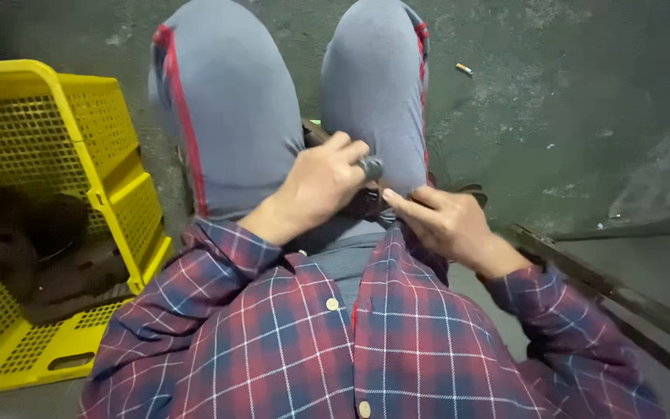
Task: The person sits on the floor and sews a brown sandal using a needle and thread. They repeatedly pull the thread through the sandal's sole and strap, tightening the stitches by hand. A yellow basket with other sandals is visible nearby.
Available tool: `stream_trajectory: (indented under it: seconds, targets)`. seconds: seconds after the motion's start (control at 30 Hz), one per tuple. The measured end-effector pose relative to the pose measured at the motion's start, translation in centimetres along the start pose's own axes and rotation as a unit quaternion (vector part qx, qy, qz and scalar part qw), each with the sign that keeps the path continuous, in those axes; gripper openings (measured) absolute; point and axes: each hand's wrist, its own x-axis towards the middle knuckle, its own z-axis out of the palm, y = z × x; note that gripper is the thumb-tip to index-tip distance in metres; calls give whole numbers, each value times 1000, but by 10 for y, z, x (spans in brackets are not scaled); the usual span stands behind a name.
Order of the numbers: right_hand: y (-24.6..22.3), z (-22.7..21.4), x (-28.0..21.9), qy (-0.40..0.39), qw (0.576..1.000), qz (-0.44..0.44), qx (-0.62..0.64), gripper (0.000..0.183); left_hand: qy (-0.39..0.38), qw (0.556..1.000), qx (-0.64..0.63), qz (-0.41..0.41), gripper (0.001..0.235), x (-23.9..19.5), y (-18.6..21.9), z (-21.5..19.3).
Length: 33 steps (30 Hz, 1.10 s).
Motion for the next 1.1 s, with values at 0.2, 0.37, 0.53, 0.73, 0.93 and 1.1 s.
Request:
stream_trajectory:
  seconds: [0.2,0.37,0.53,0.73,0.93,1.1]
  targets:
    - [-12,31,-17,38,996,39,68,35,0,997,71,43,18,-7,18,-2]
    - [-24,27,-4,42,998,53,-20,37,35,999,2,-28,16,-21,8,-15]
    - [-24,28,1,61,996,50,-52,27,53,987,-148,-45,25,-43,15,-31]
    - [-26,22,6,88,990,32,-102,34,-72,993,-32,-88,16,-64,17,-27]
    - [-18,32,1,72,990,-6,-125,36,-105,921,-351,-136,9,-39,33,-67]
    - [-21,23,8,85,984,-31,-152,39,4,855,-489,-171,6,-36,33,-48]
